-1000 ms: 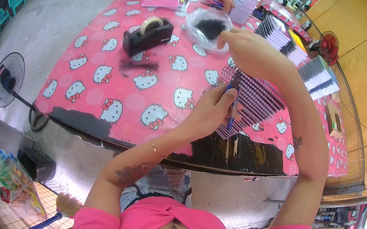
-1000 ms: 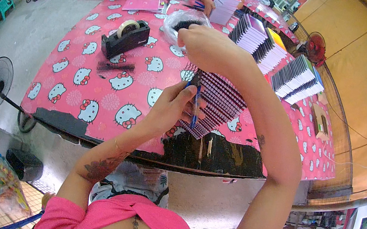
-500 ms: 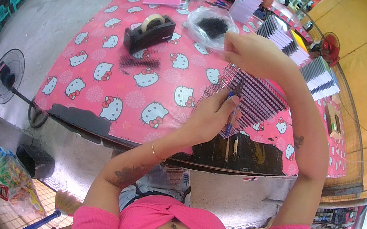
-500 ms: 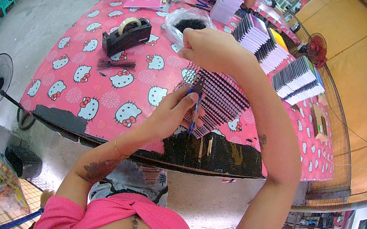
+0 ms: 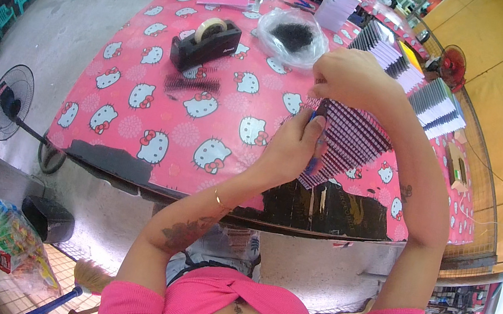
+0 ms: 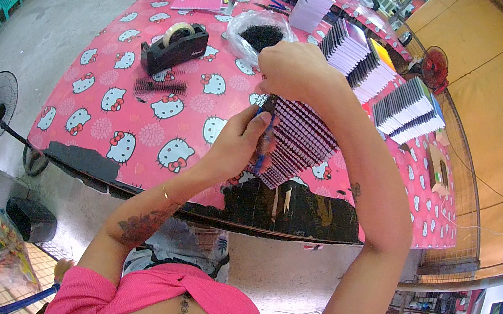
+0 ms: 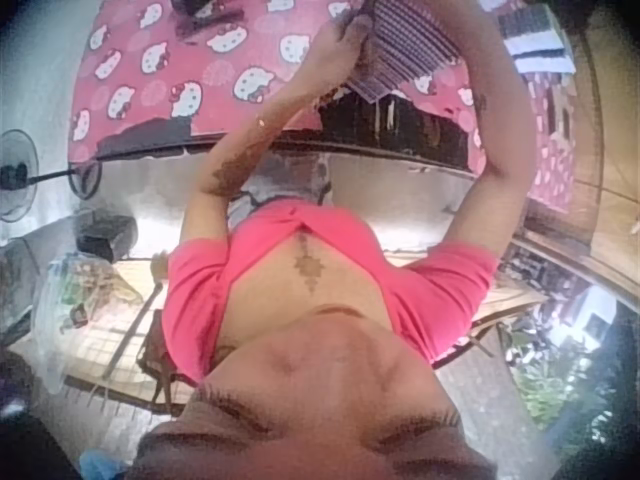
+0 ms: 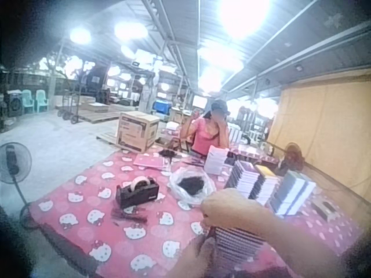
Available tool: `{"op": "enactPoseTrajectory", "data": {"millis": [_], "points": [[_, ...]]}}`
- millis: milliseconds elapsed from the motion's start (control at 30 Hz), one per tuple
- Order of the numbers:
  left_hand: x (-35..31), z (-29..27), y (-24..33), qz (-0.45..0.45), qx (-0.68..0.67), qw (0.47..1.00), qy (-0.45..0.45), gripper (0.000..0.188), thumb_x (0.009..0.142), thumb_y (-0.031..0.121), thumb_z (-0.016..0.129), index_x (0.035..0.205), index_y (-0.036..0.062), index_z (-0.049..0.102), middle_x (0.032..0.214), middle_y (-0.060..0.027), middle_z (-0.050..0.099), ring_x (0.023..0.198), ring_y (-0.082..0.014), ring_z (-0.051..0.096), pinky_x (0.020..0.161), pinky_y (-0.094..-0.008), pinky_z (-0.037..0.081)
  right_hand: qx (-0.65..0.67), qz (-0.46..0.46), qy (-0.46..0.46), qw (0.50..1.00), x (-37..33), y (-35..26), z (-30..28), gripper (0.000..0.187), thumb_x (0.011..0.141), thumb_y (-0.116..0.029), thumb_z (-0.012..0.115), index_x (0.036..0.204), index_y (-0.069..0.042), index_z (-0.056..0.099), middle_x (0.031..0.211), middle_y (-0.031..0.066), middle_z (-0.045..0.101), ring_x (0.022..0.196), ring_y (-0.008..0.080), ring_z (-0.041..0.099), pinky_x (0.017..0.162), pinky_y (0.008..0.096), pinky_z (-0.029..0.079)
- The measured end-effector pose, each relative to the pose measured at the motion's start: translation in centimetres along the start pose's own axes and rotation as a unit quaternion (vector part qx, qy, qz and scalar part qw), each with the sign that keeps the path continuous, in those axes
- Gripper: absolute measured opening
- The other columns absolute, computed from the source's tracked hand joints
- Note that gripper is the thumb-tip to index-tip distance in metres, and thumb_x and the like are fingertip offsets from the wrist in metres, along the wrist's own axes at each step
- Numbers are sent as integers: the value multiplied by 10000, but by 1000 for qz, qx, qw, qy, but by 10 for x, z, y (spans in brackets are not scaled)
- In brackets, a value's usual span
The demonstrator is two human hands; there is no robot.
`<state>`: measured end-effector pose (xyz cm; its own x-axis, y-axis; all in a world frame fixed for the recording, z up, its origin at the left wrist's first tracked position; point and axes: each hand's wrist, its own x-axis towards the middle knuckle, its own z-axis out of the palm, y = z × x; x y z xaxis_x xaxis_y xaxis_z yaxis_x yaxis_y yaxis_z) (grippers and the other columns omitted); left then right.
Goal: The person organizes small pink notebooks into stacks on a table and uses scissors to trim the wire coils on the binding. They handle each notebook individually to align and cut the wire before placing it into a completed pile.
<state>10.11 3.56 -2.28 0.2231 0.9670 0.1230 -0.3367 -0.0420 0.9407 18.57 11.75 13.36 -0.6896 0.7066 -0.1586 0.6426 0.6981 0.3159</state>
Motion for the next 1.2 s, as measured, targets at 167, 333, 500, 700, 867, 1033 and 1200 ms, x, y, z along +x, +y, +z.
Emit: {"op": "enactPoseTrajectory", "data": {"millis": [167,333,500,700,867,1033,1200], "points": [[-9,-3,4,-4,5,1000,-3,331,1043,331,409,1110,20,501,834,-75,610,606,-175,640,527,-293,532,10,-51,55,997,-3,5,10,304,866,-332,627,916,-32,636,816,145,673,821,343,655,746,463,492],[-13,5,2,4,10,999,31,316,1025,260,432,1042,-36,540,759,-105,624,604,-173,637,522,-312,483,78,-31,57,995,0,12,12,265,926,-290,546,934,-26,573,784,177,645,800,364,640,724,485,478],[-10,3,-5,-12,-1,999,31,328,1026,278,424,1040,-28,543,777,-103,636,625,-174,656,520,-302,480,89,-37,91,991,3,7,16,244,926,-250,522,915,-13,581,793,196,649,789,373,639,711,491,477],[-6,3,-3,-12,-7,999,42,341,1031,292,405,1032,-26,528,777,-110,636,610,-180,654,510,-299,474,-17,-29,26,999,9,0,11,272,884,-253,561,808,-15,667,784,193,657,796,367,649,732,479,493],[-6,3,-1,0,0,1000,27,331,1027,288,408,1021,-21,527,743,-113,623,585,-190,645,526,-329,482,-48,-62,-1,997,8,3,14,270,875,-281,588,826,-32,683,802,168,676,802,361,656,753,472,493],[-16,3,-1,-1,59,998,14,321,1027,283,415,1004,-16,529,715,-115,626,579,-199,642,534,-345,489,-36,-60,32,997,12,6,19,265,881,-295,580,930,-53,676,833,155,683,816,359,658,764,466,489],[-17,7,-10,14,36,999,36,336,1029,296,422,987,-17,534,732,-117,645,589,-197,649,530,-333,489,-56,-52,2,997,15,5,21,256,864,-295,593,866,-62,699,828,146,691,815,346,659,759,461,484]]}}
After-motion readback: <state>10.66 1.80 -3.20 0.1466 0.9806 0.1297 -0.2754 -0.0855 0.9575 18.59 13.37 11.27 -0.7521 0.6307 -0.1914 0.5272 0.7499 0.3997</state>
